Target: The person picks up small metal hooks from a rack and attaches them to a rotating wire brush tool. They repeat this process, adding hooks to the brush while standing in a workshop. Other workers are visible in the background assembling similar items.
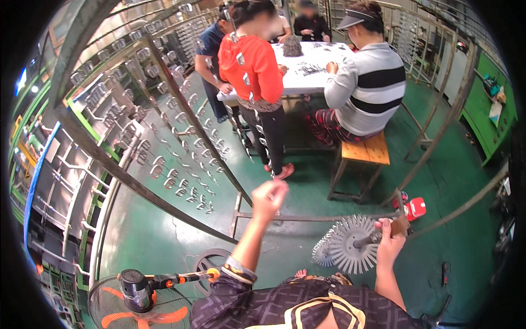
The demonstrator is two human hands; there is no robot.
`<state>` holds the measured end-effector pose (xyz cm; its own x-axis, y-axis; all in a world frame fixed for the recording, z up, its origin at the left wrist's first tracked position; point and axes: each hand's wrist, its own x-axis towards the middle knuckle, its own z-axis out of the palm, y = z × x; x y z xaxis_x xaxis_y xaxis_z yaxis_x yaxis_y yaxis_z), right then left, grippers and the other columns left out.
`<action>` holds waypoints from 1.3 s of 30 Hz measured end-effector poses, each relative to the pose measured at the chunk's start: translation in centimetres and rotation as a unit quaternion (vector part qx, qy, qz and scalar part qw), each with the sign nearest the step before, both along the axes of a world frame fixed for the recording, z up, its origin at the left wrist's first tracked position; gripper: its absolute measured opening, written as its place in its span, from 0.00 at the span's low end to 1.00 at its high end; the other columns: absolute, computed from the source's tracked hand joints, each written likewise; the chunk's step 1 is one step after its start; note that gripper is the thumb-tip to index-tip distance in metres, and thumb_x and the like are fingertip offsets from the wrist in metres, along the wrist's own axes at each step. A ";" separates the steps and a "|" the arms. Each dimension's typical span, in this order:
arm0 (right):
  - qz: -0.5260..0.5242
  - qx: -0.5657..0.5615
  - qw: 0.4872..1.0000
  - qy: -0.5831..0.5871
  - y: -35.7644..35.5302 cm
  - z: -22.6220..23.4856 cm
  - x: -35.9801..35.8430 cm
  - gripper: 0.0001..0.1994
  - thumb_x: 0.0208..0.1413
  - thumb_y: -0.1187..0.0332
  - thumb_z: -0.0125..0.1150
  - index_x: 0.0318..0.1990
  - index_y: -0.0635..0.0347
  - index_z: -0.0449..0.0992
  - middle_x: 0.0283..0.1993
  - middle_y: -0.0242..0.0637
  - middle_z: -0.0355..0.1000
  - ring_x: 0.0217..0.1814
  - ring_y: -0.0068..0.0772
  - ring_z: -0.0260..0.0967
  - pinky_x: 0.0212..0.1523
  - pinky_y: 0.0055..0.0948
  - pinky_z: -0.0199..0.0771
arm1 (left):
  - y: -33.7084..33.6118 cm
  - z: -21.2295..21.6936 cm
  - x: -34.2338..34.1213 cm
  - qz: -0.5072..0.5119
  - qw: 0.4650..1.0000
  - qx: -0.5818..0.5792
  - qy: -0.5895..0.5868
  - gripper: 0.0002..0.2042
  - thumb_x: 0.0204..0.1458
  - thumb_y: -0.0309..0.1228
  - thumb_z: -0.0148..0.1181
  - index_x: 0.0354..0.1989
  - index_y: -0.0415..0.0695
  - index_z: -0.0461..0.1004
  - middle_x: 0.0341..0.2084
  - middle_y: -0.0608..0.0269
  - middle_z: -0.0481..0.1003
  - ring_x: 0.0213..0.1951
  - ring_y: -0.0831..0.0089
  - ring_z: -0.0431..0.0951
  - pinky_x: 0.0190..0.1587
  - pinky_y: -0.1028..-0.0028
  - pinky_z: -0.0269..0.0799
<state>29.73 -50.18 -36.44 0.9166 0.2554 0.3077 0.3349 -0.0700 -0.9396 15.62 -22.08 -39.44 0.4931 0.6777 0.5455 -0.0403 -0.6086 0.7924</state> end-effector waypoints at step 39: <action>-0.077 -0.012 0.997 -0.015 0.1 -0.5 2.2 0.15 0.58 0.63 0.50 0.29 0.69 0.73 0.22 0.35 0.71 0.26 0.24 0.67 0.30 0.25 0.65 | 28.3 41.4 -0.2 0.061 0.980 0.015 -0.189 0.07 0.46 0.27 0.62 0.32 0.38 0.76 0.22 0.68 0.74 0.20 0.86 0.65 0.21 0.86 0.59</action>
